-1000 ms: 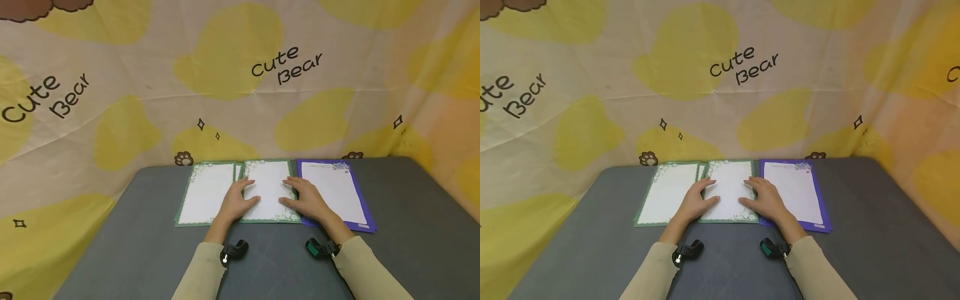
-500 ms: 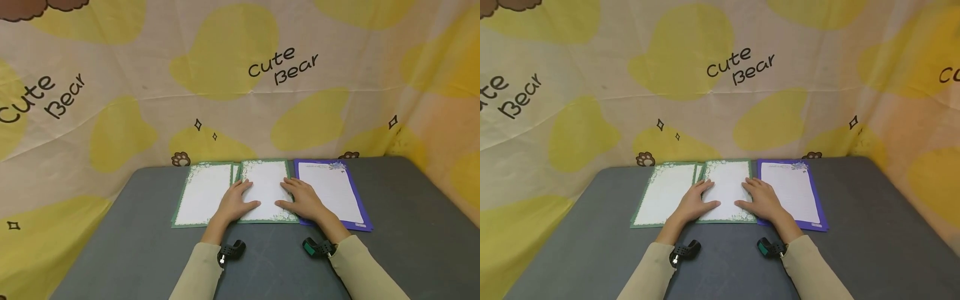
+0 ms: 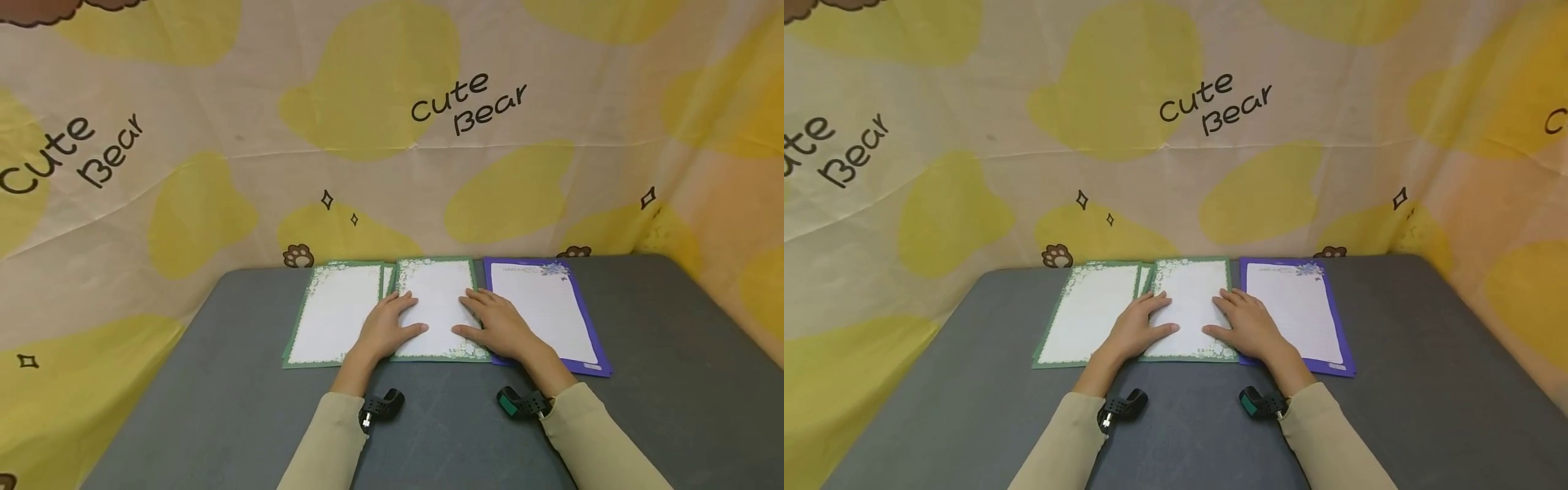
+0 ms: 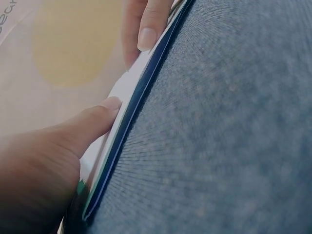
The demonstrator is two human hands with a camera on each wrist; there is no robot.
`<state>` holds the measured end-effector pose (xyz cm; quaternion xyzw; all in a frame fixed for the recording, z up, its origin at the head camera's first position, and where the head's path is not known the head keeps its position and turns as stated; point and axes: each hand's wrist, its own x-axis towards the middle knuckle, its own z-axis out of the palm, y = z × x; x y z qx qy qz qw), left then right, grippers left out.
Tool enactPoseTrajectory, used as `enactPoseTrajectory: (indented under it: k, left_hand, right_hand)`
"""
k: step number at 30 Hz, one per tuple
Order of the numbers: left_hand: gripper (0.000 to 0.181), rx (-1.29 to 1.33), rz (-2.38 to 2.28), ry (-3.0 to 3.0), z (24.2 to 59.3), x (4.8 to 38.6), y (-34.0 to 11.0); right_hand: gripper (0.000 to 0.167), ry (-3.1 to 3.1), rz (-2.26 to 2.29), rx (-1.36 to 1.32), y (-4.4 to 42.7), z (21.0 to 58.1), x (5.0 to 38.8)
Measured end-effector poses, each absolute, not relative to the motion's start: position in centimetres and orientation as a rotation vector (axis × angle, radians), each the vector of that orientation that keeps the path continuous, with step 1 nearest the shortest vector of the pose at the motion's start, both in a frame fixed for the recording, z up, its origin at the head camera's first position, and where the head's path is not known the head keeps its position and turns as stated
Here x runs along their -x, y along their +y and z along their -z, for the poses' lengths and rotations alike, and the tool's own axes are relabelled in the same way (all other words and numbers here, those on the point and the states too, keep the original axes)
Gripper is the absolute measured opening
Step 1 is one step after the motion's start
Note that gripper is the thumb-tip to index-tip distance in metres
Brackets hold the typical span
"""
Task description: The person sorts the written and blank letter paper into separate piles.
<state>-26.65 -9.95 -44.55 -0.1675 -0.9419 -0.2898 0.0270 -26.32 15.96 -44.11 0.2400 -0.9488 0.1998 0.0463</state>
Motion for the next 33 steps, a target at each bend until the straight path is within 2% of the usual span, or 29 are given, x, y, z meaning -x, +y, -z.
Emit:
enactPoseTrajectory:
  k: [7,20,28,33]
  left_hand:
    - [0.06,0.512,0.849,-2.892,44.63,26.74,-9.79]
    - [0.042,0.447,0.94,-2.808,44.32,26.56,-9.5]
    - [0.038,0.452,0.925,-2.804,44.21,26.48,-9.61]
    - [0.037,0.456,0.899,-2.805,44.18,26.5,-9.6]
  right_hand:
    - [0.067,-2.872,-0.644,-0.711,15.95,44.29,26.31]
    - [0.061,-2.782,-0.727,-0.651,15.51,44.34,26.15]
    - [0.056,-2.747,-0.765,-0.646,15.49,44.53,26.25]
    - [0.059,-2.736,-0.853,-0.597,15.51,44.5,26.29]
